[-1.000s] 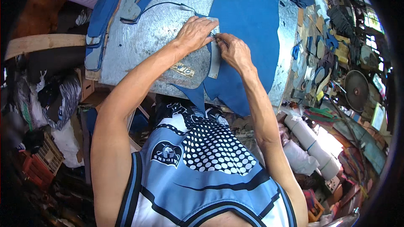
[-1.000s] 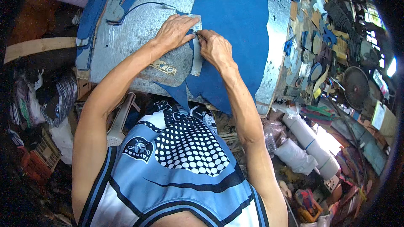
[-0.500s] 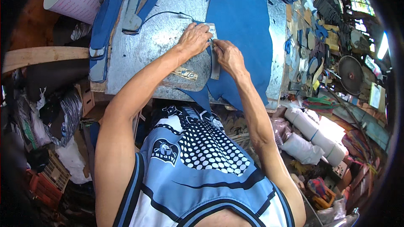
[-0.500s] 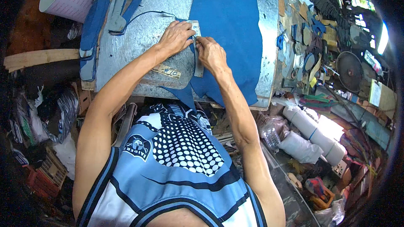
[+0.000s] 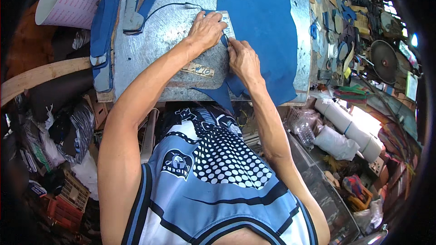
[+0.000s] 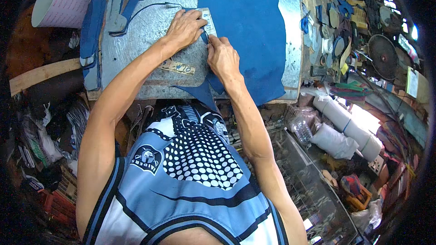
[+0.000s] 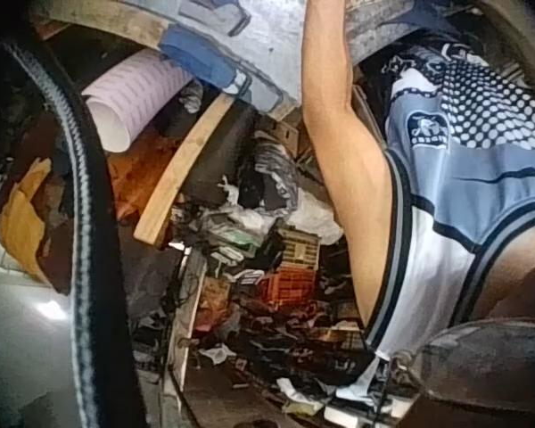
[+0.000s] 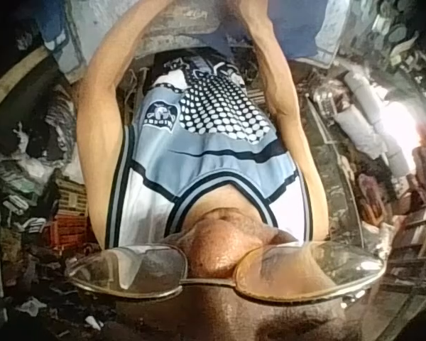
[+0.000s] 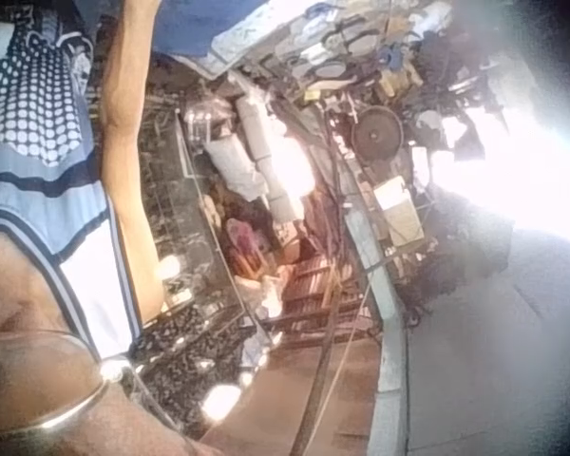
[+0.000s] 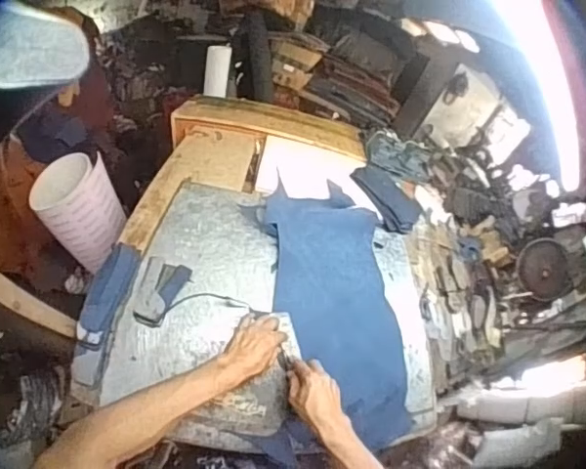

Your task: Using a handheld blade and a template to cut out shoe patterns from a blue leather sheet.

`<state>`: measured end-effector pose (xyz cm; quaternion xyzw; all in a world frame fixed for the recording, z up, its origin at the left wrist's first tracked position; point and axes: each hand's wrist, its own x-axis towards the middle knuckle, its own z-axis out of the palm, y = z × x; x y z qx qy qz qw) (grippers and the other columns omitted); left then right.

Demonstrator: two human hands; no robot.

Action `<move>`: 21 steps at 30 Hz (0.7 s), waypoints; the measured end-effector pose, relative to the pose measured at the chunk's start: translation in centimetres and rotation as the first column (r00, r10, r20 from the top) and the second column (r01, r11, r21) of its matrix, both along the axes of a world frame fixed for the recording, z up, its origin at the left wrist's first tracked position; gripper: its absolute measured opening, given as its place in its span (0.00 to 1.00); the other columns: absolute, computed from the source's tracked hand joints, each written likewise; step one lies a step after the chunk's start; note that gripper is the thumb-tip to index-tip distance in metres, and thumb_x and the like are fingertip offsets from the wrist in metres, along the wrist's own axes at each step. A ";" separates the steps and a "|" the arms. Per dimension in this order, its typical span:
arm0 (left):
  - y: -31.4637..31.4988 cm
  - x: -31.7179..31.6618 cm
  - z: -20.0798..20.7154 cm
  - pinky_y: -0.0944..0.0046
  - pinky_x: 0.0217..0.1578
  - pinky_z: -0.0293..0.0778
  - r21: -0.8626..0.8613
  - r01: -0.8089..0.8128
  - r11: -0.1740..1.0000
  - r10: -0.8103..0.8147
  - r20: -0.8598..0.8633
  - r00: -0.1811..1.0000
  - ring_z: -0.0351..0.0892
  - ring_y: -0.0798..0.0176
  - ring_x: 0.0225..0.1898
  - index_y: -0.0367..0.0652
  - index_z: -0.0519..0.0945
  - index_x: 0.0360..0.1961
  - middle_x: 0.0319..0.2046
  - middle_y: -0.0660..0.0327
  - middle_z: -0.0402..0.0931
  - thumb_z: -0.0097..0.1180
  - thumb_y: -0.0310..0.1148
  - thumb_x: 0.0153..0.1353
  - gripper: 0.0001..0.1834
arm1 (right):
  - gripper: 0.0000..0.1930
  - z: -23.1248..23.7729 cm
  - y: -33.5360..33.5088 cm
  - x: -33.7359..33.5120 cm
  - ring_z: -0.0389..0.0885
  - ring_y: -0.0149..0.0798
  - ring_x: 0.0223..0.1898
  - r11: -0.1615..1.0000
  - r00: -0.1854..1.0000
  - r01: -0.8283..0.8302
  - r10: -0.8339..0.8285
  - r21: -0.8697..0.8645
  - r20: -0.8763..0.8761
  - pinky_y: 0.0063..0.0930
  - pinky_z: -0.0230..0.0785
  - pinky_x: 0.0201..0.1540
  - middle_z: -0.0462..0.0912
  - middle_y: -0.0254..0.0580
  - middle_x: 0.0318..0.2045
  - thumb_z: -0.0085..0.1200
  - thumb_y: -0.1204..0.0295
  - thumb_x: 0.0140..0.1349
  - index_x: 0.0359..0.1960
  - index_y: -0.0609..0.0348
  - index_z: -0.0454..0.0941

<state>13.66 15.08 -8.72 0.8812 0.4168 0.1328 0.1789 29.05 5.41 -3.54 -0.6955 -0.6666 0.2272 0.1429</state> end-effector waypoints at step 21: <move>-3.1 1.7 2.7 0.25 0.61 0.55 -0.117 -0.007 0.993 -0.025 -0.273 0.962 0.55 0.38 0.71 0.35 0.70 0.62 0.65 0.40 0.61 0.70 0.63 0.42 0.53 | 0.15 1.0 -8.9 -1.5 0.82 0.59 0.46 0.986 0.985 0.165 -0.165 0.000 -0.049 0.47 0.76 0.48 0.81 0.55 0.49 0.52 0.71 0.65 0.51 0.64 0.78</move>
